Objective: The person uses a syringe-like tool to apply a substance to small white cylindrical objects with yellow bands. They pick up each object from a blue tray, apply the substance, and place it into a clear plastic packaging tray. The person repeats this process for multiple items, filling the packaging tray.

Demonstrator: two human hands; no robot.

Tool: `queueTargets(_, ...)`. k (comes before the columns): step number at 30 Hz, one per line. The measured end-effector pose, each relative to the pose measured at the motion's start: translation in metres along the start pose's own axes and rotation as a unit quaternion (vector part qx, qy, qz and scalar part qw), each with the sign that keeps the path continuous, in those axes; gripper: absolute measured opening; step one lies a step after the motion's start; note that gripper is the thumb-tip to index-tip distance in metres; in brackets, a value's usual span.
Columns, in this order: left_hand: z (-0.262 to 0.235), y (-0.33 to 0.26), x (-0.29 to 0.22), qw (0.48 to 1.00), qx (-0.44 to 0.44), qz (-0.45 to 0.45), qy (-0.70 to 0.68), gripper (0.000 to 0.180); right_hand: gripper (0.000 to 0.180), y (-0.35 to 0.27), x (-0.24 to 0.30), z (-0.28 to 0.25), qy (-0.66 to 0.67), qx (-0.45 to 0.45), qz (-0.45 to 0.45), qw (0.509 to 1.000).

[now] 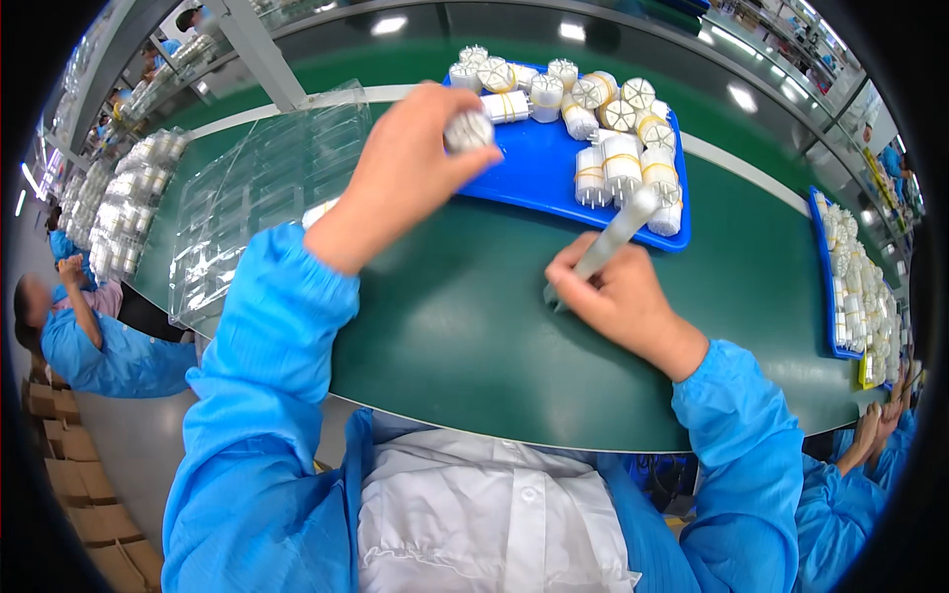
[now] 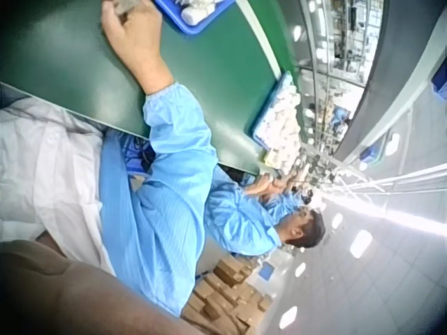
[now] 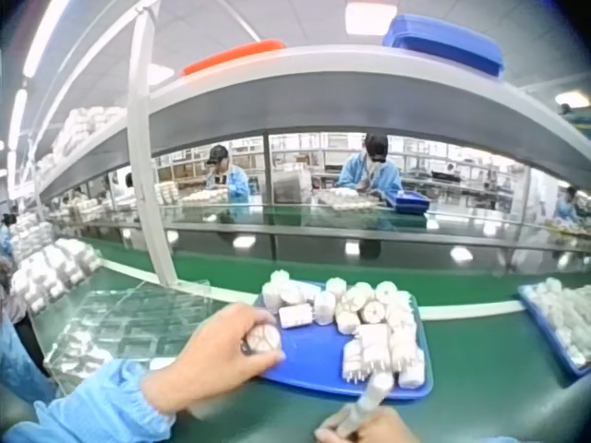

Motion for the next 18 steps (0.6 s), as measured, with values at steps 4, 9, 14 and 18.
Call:
queueTargets(4, 0.015, -0.062, -0.042, 0.984, 0.127, 0.017, -0.124, 0.044, 0.017, 0.016, 0.016, -0.020, 0.141, -0.072, 0.088, 0.983)
queueTargets(9, 0.035, -0.076, -0.051, 0.979, 0.107, -0.002, -0.171, 0.048, 0.015, 0.013, 0.027, -0.014, 0.104, -0.083, 0.012, 0.991)
queueTargets(14, 0.037, -0.077, -0.051, 0.981, 0.092, 0.005, -0.172, 0.051, 0.015, 0.011, 0.029, -0.010, 0.039, -0.073, 0.022, 0.996)
queueTargets(18, 0.036, -0.078, -0.052, 0.984, 0.067, 0.027, -0.161, 0.052, 0.016, 0.015, 0.028, -0.009, 0.031, -0.067, 0.021, 0.997)
Point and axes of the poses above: each hand's wrist, its own y-axis towards the middle knuckle, its own z-axis out of the palm, x = y × z, the point moved 7 cm from there along y, towards the middle knuckle, and after that the axes turned 1 degree about y, right-handed, at the moved point
